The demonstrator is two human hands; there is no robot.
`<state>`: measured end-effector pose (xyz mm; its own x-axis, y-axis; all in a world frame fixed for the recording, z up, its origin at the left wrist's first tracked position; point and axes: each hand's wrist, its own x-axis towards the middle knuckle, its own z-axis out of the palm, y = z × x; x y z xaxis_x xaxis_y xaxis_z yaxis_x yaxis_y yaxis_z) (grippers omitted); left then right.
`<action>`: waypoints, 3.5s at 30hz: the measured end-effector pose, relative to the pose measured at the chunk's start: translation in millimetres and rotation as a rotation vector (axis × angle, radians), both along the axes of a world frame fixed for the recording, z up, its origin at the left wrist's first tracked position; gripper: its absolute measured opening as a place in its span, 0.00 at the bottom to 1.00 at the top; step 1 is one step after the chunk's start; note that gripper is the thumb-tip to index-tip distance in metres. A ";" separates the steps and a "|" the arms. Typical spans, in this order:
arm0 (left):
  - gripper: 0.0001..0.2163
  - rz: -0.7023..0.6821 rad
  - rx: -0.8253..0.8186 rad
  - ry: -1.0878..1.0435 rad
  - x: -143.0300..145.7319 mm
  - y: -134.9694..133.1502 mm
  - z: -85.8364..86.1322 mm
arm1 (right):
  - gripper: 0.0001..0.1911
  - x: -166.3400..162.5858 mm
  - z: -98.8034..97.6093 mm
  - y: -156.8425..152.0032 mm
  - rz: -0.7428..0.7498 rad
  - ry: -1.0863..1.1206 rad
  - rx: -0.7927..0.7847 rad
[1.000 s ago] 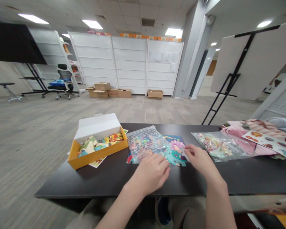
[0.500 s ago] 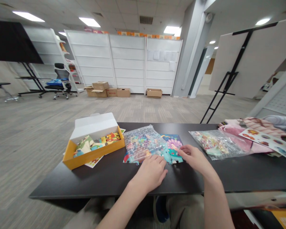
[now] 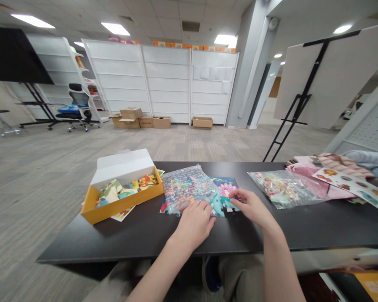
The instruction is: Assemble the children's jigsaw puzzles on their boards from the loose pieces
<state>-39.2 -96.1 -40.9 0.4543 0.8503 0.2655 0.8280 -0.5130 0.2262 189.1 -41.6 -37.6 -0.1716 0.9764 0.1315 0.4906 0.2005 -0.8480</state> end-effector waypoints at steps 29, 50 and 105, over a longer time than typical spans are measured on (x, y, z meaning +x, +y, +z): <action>0.10 0.269 0.151 -0.048 -52.4 20.9 12.8 | 0.19 -47.8 12.1 -7.6 0.069 0.265 -0.035; 0.12 0.016 0.210 -0.105 -43.0 0.9 29.9 | 0.14 -45.6 10.9 -11.7 0.132 0.048 0.049; 0.17 0.232 -0.014 0.107 -15.0 -0.1 13.2 | 0.09 -18.8 -6.2 -8.1 0.000 -0.240 -0.059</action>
<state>-54.2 -96.2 -27.7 0.2714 0.9385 0.2136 0.9428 -0.3038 0.1368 170.2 -49.7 -43.9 -0.1910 0.9811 0.0297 0.6795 0.1540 -0.7173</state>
